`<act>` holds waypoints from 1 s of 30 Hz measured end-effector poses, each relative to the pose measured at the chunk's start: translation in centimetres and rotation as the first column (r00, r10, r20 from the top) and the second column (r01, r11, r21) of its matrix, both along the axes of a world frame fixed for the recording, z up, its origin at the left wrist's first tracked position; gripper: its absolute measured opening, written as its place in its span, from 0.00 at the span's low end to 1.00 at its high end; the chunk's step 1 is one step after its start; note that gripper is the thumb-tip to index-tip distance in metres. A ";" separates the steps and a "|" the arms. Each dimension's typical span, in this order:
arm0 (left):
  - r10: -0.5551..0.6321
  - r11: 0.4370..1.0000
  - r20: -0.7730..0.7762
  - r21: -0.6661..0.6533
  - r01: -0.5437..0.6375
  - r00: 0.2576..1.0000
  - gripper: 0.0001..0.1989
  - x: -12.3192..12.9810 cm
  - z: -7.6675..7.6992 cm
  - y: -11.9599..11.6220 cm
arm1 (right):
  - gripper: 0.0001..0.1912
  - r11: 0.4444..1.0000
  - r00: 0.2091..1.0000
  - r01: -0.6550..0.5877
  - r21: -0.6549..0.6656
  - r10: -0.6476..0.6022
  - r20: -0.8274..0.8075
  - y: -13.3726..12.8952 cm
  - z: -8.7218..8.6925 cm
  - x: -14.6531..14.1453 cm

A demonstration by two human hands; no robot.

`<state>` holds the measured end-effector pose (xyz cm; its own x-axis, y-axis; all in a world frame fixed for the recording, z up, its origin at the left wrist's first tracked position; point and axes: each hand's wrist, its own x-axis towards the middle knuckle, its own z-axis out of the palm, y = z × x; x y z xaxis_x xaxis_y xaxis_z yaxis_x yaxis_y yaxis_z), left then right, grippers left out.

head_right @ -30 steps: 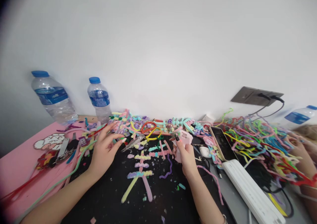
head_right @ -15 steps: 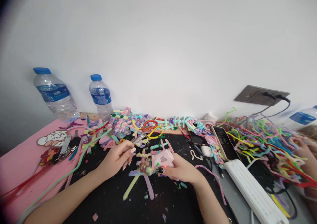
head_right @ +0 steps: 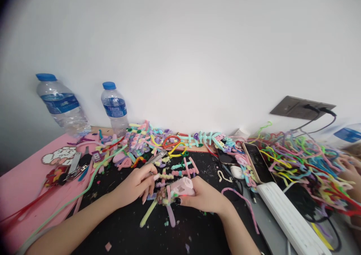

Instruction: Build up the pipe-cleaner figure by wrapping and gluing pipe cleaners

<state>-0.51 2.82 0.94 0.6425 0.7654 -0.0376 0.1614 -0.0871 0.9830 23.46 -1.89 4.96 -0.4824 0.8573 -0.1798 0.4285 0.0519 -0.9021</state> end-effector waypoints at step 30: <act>0.007 1.000 -0.005 -0.016 -0.007 1.000 0.10 0.1 0.1 -0.1 | 0.09 0.975 0.985 -0.021 0.223 -0.018 0.171 -0.4 0.4 -0.4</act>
